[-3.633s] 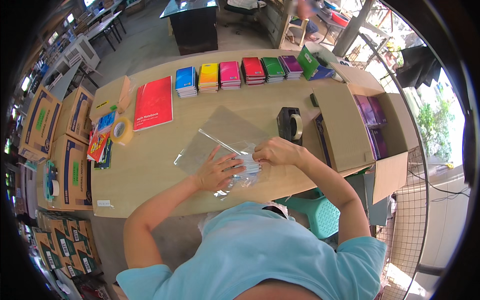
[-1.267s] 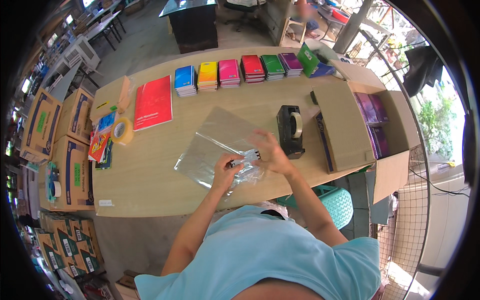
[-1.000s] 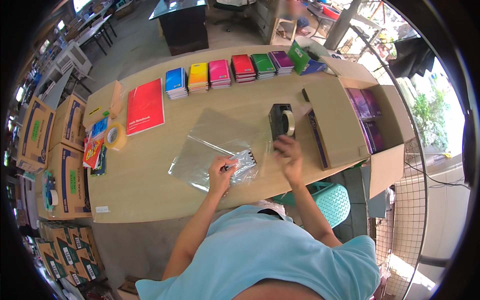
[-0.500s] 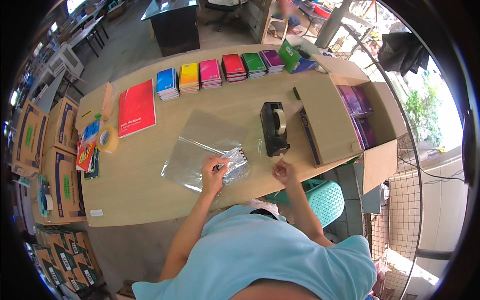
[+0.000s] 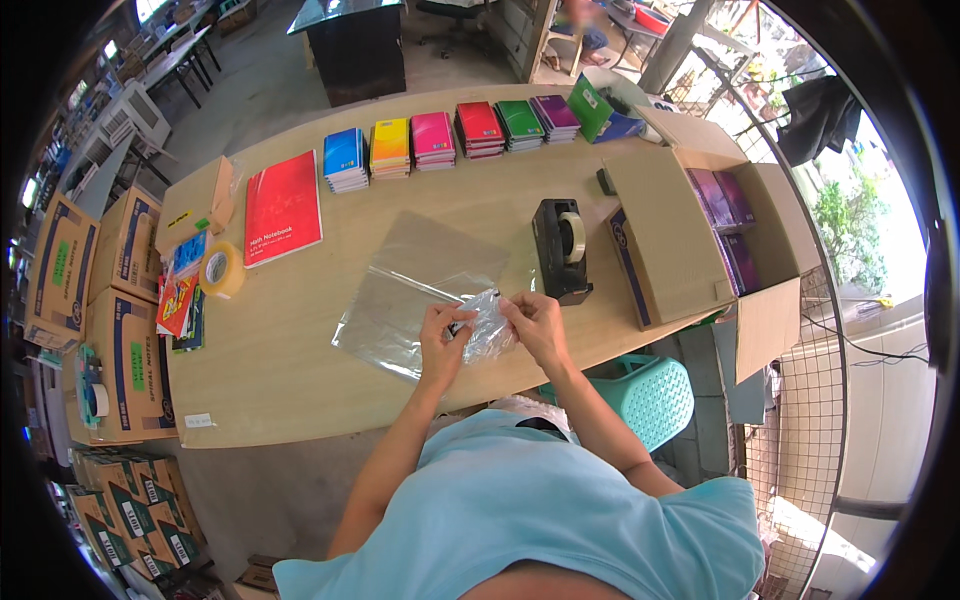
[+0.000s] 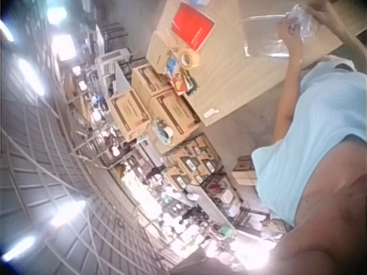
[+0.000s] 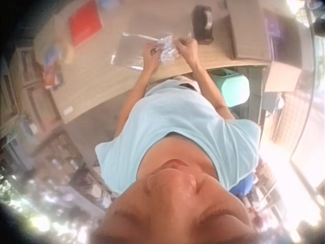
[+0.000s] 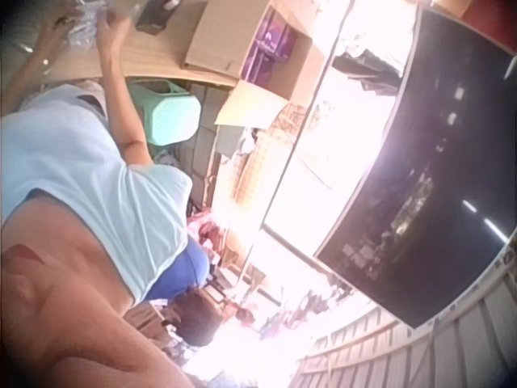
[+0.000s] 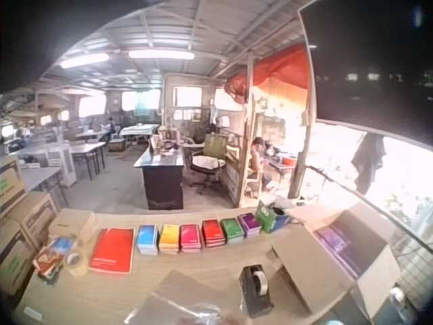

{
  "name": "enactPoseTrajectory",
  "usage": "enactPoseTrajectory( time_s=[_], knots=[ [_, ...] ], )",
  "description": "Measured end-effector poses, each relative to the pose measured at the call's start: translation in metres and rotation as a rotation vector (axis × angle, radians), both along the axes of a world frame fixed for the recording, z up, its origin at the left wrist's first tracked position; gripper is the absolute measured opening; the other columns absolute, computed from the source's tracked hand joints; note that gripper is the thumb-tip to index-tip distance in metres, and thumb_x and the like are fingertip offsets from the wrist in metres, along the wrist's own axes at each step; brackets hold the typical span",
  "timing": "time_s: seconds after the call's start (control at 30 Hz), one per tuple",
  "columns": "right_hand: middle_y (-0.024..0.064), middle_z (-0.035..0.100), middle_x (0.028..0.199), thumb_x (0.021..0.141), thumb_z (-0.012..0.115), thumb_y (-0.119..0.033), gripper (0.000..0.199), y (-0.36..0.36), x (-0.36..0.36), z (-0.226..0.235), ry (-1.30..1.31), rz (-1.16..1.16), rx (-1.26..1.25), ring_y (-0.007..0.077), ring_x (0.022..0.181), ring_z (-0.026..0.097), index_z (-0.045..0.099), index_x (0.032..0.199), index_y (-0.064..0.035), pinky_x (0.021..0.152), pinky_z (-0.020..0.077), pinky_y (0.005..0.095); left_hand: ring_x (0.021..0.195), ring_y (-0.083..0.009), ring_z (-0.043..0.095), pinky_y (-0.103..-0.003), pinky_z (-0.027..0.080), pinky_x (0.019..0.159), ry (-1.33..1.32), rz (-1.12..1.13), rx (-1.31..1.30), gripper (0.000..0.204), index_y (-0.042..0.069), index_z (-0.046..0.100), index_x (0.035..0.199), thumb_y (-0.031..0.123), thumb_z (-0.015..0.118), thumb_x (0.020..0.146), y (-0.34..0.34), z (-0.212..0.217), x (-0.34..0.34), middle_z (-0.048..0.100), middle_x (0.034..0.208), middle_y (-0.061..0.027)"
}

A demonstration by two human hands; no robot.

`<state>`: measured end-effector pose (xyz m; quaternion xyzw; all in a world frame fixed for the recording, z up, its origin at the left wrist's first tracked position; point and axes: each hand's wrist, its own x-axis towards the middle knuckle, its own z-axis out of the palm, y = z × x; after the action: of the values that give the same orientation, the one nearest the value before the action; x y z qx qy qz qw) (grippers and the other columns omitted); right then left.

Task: The person places notebooks into plastic sleeves, uses a tape dispenser to seal the sleeves, and then places the packaged notebooks into a cardboard box.

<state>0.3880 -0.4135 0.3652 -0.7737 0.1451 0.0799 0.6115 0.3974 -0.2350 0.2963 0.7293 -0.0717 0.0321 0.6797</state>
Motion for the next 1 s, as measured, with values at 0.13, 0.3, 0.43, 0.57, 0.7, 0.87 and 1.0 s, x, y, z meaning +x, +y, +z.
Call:
enactPoseTrajectory(
  time_s=[0.13,0.3,0.43,0.57,0.7,0.87,1.0],
  knots=[
    [0.0132,0.062,0.113,0.077,0.078,-0.005,0.047,0.000,-0.007,-0.002,-0.587,0.148,-0.432,0.0178,0.092,0.061,0.058,0.118,0.0024,0.076,0.0513,0.0320,0.099,-0.0186,0.059,-0.033,0.048,0.088,0.101,-0.013,-0.168,0.048,0.004,0.058,0.123,-0.006,0.068,0.078,0.001,-0.003,0.002,0.059,0.105,-0.0092],
    [0.0187,0.057,0.123,0.067,0.076,0.007,0.100,-0.012,0.024,-0.045,-0.520,0.326,0.169,0.0258,0.113,0.057,0.023,0.151,-0.0051,0.103,0.0419,0.0367,0.093,-0.0155,0.059,-0.030,0.049,0.085,0.176,-0.030,-0.224,0.066,0.005,0.041,0.137,-0.006,0.069,0.078,-0.003,0.012,0.004,0.059,0.102,-0.0079],
    [0.0166,0.059,0.117,0.069,0.075,0.008,0.101,-0.002,0.034,-0.049,-0.373,0.297,0.351,0.0229,0.109,0.058,0.020,0.153,-0.0052,0.099,0.0446,0.0360,0.092,-0.0154,0.060,-0.030,0.049,0.085,0.175,-0.043,-0.244,0.064,0.005,0.043,0.136,-0.006,0.069,0.079,0.003,0.004,0.006,0.059,0.102,-0.0077],
    [0.0136,0.062,0.108,0.069,0.074,0.006,0.098,0.007,0.040,-0.065,-0.359,0.183,0.375,0.0180,0.098,0.059,0.021,0.152,-0.0020,0.089,0.0470,0.0314,0.093,-0.0154,0.059,-0.030,0.049,0.085,0.174,-0.046,-0.226,0.058,0.004,0.048,0.132,-0.005,0.070,0.078,0.000,0.001,0.006,0.059,0.102,-0.0073],
    [0.0122,0.062,0.102,0.068,0.072,0.005,0.096,0.008,0.040,-0.073,-0.359,0.110,0.439,0.0175,0.094,0.059,0.022,0.150,0.0008,0.086,0.0468,0.0295,0.096,-0.0154,0.057,-0.030,0.047,0.085,0.136,-0.002,-0.170,0.050,0.005,0.056,0.124,-0.002,0.072,0.077,-0.007,0.005,0.001,0.059,0.103,-0.0061],
    [0.0128,0.062,0.104,0.067,0.072,0.004,0.095,0.005,0.043,-0.070,-0.354,0.145,0.397,0.0178,0.094,0.059,0.025,0.149,-0.0002,0.086,0.0466,0.0294,0.094,-0.0153,0.055,-0.029,0.044,0.084,0.000,0.095,-0.025,0.035,0.008,0.066,0.112,0.002,0.071,0.078,-0.014,0.001,-0.002,0.060,0.100,-0.0037],
    [0.0122,0.062,0.109,0.072,0.071,-0.001,0.081,-0.006,0.030,-0.052,-0.418,0.075,0.177,0.0182,0.099,0.059,0.033,0.144,0.0003,0.090,0.0454,0.0302,0.092,-0.0180,0.055,-0.030,0.044,0.080,-0.056,0.134,0.092,0.016,0.007,0.073,0.092,0.001,0.072,0.078,-0.016,0.003,-0.007,0.058,0.099,-0.0056]
  ],
)
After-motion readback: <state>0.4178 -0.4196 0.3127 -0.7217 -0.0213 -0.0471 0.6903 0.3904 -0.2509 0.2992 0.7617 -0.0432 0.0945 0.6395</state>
